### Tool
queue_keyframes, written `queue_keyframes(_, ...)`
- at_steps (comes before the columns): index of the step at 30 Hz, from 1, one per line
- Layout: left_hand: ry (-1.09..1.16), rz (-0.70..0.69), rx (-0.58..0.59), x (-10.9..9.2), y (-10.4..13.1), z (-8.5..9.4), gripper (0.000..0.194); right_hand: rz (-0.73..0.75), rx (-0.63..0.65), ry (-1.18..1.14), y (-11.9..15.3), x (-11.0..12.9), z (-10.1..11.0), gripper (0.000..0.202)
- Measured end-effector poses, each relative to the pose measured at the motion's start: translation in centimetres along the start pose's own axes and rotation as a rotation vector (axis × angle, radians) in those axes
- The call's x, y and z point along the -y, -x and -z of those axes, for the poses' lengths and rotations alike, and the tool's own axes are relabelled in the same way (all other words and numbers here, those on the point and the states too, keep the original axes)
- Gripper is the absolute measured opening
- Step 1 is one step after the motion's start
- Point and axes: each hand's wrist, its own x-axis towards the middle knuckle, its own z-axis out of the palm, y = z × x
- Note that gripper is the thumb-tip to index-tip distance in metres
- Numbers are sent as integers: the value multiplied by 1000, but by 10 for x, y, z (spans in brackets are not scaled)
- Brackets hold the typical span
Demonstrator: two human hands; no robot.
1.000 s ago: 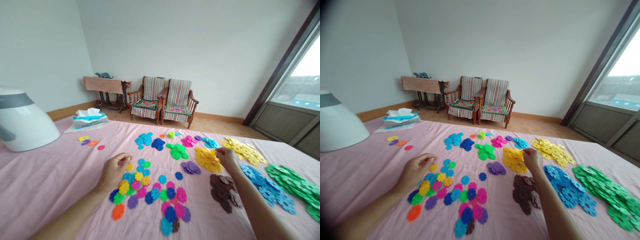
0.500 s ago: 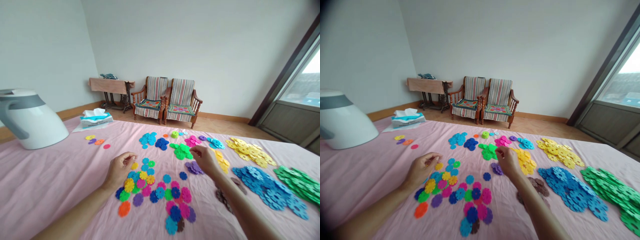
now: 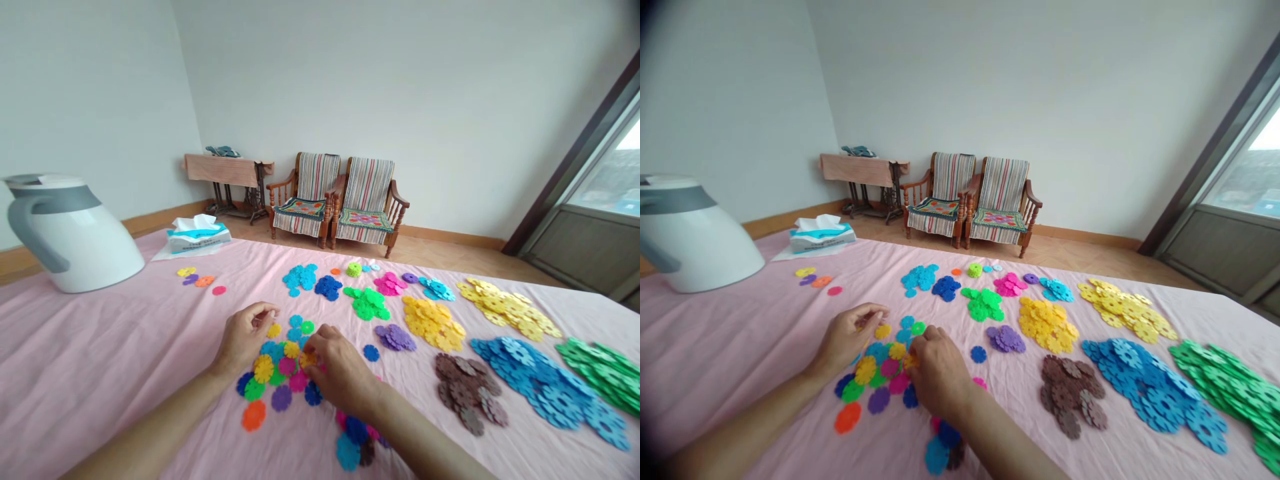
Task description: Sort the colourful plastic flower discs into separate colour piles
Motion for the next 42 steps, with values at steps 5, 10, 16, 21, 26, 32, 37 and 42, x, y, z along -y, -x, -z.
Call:
queue_keyframes(5, -12, -4, -2, 1, 0, 0, 28, -51, -35, -17, 8, -3, 0, 16)
queue_keyframes(10, -30, -42, 11, 6, -1, 0, 28, -86, -54, -160, 6, -8, 8, 13)
queue_keyframes(16, -35, -45, 13, 4, -1, 1, 29, -313, -401, -62, 1, -78, 69, 2)
queue_keyframes(21, -27, -46, 6, 6, -1, 0, 29, -582, -628, 96, 29, -161, 118, 12)
queue_keyframes(26, -42, -39, 6, 8, -1, -1, 28, -755, -671, 167, 53, -203, 125, 11)
queue_keyframes(32, -44, -42, 18, 6, -1, 1, 28, -835, -662, 204, 56, -217, 124, 6)
queue_keyframes(37, -25, -41, 10, 6, -1, 0, 28, -752, -673, 238, 47, -193, 124, 15)
queue_keyframes(42, 10, -22, -13, 4, -1, 0, 27, -452, -481, 105, 14, -128, 89, 14)
